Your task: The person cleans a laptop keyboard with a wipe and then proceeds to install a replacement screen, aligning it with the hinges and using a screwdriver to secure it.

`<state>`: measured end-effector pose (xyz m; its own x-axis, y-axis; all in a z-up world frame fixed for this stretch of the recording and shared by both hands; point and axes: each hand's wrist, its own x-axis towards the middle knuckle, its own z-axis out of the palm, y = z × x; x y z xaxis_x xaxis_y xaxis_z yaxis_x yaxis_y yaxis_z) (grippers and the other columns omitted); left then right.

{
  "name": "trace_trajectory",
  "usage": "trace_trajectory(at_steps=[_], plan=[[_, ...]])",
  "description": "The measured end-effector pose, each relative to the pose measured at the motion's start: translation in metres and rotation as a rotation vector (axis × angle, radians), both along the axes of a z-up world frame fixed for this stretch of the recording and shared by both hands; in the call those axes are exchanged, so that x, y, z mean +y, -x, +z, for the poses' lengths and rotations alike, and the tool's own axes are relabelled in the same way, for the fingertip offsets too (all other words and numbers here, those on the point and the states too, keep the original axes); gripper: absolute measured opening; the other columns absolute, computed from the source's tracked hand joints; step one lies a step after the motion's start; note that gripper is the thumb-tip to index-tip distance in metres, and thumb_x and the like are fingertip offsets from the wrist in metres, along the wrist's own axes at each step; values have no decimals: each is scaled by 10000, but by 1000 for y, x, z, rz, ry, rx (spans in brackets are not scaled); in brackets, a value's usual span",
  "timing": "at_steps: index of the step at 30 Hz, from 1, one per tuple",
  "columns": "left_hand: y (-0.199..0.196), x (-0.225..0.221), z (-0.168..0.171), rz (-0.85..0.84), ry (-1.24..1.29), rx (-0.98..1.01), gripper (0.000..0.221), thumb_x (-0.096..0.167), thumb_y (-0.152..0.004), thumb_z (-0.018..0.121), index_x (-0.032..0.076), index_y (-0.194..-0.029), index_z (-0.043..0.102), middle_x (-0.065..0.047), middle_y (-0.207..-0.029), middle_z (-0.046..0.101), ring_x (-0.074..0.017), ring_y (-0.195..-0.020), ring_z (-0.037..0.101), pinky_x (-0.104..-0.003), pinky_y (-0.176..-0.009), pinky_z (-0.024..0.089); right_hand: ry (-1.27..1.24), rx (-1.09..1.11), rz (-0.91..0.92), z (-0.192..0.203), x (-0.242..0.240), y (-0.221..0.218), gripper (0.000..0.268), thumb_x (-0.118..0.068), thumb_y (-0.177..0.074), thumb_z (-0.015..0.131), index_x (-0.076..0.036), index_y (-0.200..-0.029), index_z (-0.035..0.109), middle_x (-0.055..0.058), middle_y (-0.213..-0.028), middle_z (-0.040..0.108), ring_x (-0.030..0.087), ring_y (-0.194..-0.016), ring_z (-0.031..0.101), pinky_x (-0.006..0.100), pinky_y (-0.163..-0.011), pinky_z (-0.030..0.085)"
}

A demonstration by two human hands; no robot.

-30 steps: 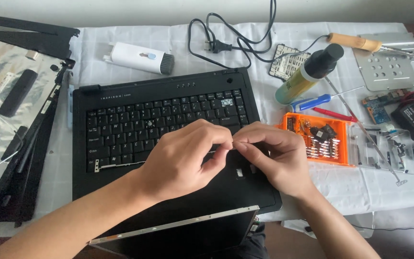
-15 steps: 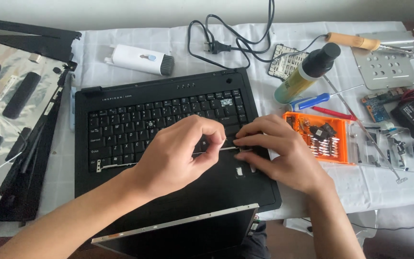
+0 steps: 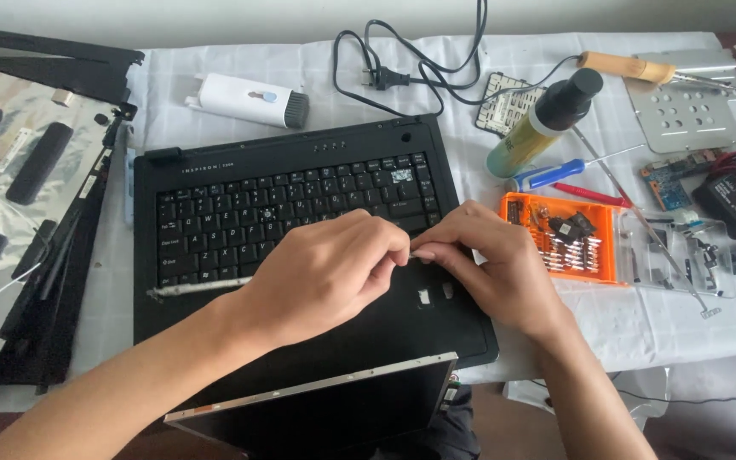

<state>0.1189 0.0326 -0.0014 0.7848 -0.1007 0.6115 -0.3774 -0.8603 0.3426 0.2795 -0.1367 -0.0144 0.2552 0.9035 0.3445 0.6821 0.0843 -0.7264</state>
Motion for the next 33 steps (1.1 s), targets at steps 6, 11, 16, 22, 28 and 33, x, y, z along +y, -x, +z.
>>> trace_trajectory(at_steps=[6, 11, 16, 22, 28, 33], plan=[[0, 1, 1, -11, -59, 72, 198, -126, -935, 658, 32, -985, 549, -51, -824, 619, -165, -694, 631, -279, -559, 547, -39, 23, -2, 0, -2, 2, 107, -125, -990, 660, -81, -1001, 757, -6, -917, 748, 158, -838, 612, 262, -780, 511], [-2, 4, 14, -91, -139, 150, 225, -143, -923, 660, 40, -1001, 555, -46, -830, 597, -179, -683, 602, -295, -450, 504, -59, 22, -9, 3, -3, 4, 106, -115, -993, 656, -69, -988, 751, 7, -872, 717, 156, -815, 608, 257, -758, 506], [-4, 4, 21, -83, -411, 129, 178, 2, -1017, 678, 79, -939, 538, -23, -777, 575, -160, -629, 580, -303, -480, 495, -73, 42, -9, 4, -3, 5, 122, -108, -995, 643, -39, -991, 744, 39, -860, 714, 171, -829, 637, 273, -771, 521], [3, 5, 31, -109, -214, 270, 90, -19, -985, 587, 59, -1030, 589, -51, -840, 673, -208, -667, 642, -371, -385, 482, -120, 41, -8, 4, -5, 5, 141, -108, -995, 639, -29, -957, 749, 39, -881, 752, 186, -829, 658, 281, -785, 550], [27, 3, 52, -2, -7, 378, 347, 246, -941, 734, 89, -1219, 599, -43, -1085, 746, -178, -809, 749, -332, -598, 613, -159, 160, -28, 15, -20, 6, 125, -103, -969, 668, -5, -949, 743, 56, -825, 741, 195, -797, 651, 288, -777, 553], [47, -12, 62, 26, 20, 347, 204, 197, -938, 730, 52, -1078, 762, -23, -879, 749, -130, -677, 700, -271, -570, 605, -193, 195, -64, 22, -41, 20, 125, -115, -932, 680, -5, -915, 737, 76, -844, 768, 209, -792, 696, 314, -811, 563]])
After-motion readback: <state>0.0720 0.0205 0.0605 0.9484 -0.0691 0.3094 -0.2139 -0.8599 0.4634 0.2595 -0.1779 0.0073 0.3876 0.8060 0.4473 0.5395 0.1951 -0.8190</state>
